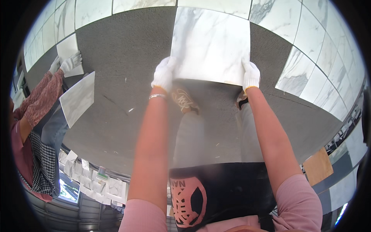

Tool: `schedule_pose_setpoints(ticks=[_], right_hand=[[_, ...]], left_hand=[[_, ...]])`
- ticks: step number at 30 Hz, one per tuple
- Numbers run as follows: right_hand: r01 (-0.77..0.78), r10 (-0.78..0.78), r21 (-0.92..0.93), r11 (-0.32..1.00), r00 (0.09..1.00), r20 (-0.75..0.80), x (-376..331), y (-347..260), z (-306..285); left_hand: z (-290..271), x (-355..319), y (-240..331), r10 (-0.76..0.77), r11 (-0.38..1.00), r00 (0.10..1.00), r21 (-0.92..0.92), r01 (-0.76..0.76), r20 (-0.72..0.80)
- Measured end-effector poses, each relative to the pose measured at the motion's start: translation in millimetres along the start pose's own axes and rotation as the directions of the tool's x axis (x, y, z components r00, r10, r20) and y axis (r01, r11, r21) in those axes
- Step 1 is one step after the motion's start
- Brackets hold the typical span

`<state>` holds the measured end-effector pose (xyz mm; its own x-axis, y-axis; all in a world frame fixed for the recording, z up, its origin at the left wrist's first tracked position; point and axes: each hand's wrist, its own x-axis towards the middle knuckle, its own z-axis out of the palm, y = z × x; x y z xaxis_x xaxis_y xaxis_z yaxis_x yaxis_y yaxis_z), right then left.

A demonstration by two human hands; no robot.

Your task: The person repeatedly picks up white square tiles from stacks and places them onto a floor area, aligning them with previously laid tiles. The person wears gloves and moves between stacks and the floor to continue laying tiles.

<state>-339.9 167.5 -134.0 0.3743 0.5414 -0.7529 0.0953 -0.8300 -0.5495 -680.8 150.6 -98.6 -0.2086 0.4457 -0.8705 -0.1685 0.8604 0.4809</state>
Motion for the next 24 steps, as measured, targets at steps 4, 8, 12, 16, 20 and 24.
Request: schedule_pose_setpoints(ticks=[4,8,12,16,20,24], right_hand=[[-0.011,0.010,0.053,0.999,1.000,0.009,9.0,11.1,10.5],[-0.022,0.021,0.107,0.994,1.000,0.014,12.3,20.7,15.8],[0.018,-0.019,0.028,0.999,1.000,0.022,15.0,26.7,16.5],[0.031,-0.025,-0.130,0.991,0.998,0.052,23.4,33.6,15.2],[0.074,-0.024,-0.393,0.916,0.991,0.131,43.7,41.1,14.2],[0.092,0.007,-0.533,0.841,0.983,0.182,60.5,46.7,13.8]], left_hand=[[2.5,12.0,-7.4,0.016,1.000,1.000,-0.006,-0.016,-0.016],[-0.3,24.2,-18.7,0.002,0.999,1.000,-0.039,-0.003,-0.017],[-6.1,33.1,-28.9,-0.026,0.996,1.000,-0.080,0.027,0.015],[-8.1,41.5,-35.1,-0.033,0.999,0.999,-0.020,0.033,0.020],[-6.8,52.5,-38.3,-0.084,0.988,0.996,0.134,0.082,0.009],[-7.0,67.9,-40.9,-0.178,0.938,0.982,0.312,0.149,0.066]])
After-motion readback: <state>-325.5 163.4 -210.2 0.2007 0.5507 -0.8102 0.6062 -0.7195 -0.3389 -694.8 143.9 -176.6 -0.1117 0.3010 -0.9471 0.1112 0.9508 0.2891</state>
